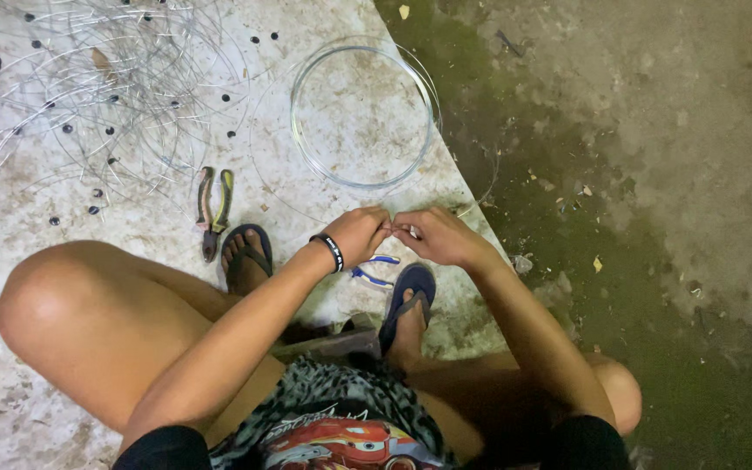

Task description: The person sits on a concrete step with a coil of thin wire and uses pliers to cut short segments from the coil. They hold the wire taut, position the pliers, snip pieces off, and set the cut pieces aside, repeating the cut-and-set cycle.

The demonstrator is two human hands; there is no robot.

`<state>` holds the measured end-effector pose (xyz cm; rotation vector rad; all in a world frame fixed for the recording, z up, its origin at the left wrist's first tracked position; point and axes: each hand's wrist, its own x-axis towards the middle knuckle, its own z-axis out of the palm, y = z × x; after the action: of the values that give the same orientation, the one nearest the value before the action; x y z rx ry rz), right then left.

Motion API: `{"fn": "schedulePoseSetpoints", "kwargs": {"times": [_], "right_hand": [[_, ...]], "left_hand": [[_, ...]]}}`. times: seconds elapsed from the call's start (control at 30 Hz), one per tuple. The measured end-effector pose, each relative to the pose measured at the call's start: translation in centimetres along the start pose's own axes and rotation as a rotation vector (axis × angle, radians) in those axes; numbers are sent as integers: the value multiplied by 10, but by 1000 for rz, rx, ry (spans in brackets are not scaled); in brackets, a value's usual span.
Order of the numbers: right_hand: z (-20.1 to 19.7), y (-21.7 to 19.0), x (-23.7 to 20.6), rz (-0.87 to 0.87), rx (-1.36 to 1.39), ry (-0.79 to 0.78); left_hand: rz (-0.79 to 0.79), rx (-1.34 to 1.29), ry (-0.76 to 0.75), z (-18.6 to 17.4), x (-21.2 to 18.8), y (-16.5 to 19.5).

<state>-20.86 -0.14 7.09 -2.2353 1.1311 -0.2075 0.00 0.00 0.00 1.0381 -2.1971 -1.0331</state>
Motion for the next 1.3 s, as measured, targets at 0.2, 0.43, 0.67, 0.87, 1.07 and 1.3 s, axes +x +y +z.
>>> {"fn": "schedulePoseSetpoints", "kwargs": {"times": [0.2, 0.43, 0.67, 0.87, 1.07, 1.3], "right_hand": [[-104, -51, -246, 17, -81, -28], [-130, 10, -370, 70, -80, -57], [-173, 23, -471, 9, -18, -10], [-212, 53, -569, 72, -11, -5], [-282, 82, -704, 95, 35, 12], [-309, 137, -760, 111, 27, -14]], "left_hand": [[-2, -6, -1, 98, -24, 254], [-37, -27, 34, 212, -2, 342], [-7, 24, 90, 250, 1, 446], [67, 334, 375, 341, -22, 532], [-921, -139, -26, 536, 6, 625], [-1662, -561, 714, 636, 140, 672]]}}
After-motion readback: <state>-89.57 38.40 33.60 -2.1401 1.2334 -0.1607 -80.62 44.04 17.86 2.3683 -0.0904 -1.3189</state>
